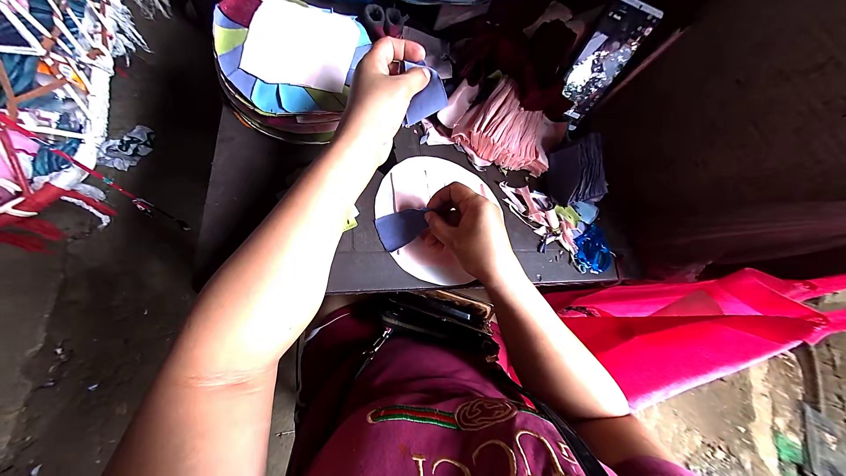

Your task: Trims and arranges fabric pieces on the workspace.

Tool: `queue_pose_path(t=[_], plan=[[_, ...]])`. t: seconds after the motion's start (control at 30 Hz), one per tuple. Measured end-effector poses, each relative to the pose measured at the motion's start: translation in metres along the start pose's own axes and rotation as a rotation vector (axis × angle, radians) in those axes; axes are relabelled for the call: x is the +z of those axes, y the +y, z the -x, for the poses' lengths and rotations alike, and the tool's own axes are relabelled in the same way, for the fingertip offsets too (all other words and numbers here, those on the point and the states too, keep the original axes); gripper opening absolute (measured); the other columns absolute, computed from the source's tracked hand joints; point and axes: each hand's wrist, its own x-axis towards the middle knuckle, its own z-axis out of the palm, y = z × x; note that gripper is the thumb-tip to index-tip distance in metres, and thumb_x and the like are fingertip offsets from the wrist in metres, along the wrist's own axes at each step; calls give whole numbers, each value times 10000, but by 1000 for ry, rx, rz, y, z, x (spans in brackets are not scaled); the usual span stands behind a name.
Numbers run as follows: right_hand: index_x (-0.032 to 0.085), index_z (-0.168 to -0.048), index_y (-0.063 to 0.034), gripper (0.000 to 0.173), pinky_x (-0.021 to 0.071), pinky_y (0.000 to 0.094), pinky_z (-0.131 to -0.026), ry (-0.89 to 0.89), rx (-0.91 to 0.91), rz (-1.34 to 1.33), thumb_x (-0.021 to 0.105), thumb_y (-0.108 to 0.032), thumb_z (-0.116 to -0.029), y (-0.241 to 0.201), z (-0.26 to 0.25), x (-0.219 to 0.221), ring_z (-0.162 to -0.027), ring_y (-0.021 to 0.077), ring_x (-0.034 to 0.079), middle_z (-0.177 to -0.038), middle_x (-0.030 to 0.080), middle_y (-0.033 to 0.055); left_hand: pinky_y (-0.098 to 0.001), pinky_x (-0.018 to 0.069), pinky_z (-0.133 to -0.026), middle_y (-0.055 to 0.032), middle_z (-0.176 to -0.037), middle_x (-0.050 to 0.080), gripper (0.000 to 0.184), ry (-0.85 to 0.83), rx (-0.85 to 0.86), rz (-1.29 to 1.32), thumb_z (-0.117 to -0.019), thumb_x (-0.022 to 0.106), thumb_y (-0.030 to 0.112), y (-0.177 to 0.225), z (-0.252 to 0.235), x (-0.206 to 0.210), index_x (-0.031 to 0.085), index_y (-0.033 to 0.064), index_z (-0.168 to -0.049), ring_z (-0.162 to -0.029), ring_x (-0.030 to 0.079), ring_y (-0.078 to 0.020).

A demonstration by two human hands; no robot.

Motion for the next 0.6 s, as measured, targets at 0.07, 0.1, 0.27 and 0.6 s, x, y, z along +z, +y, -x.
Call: queue_pose_path(t=[0.07, 0.1, 0.27, 0.6], plan=[[604, -1042, -39, 89, 571, 233, -487, -4, 9, 6, 647, -9, -970, 0, 0, -1, -517, 80, 644, -744, 674, 53, -302, 562, -808, -89, -1023, 578, 199, -5, 0, -3, -981, 577, -13, 0, 0, 0, 564, 15, -1178, -891, 631, -137], [604, -1044, -41, 92, 571, 235, -487, -4, 12, 11, 649, -10, -969, 0, 0, -1, -517, 83, 644, -746, 674, 55, -303, 564, -804, -88, -1020, 579, 197, -5, -2, -5, -981, 576, -14, 0, 0, 0, 565, 17, -1175, -887, 633, -137], [607, -1050, -55, 127, 566, 257, -482, -7, 14, 57, 684, -37, -950, 1, 1, -1, -522, 100, 641, -758, 673, 59, -295, 564, -799, -83, -1013, 579, 197, -13, 2, -4, -982, 574, -20, 1, 1, 1, 557, 15, -1175, -872, 634, -130], [619, -1235, -9, 333, 559, 473, -676, 240, -221, 550, 695, -69, -916, -3, 3, 3, -918, 354, 664, -1133, 609, 210, -293, 563, -801, -82, -1016, 578, 203, -13, -2, -23, -978, 581, -13, -1, 1, 3, 558, 22, -1177, -879, 629, -127]])
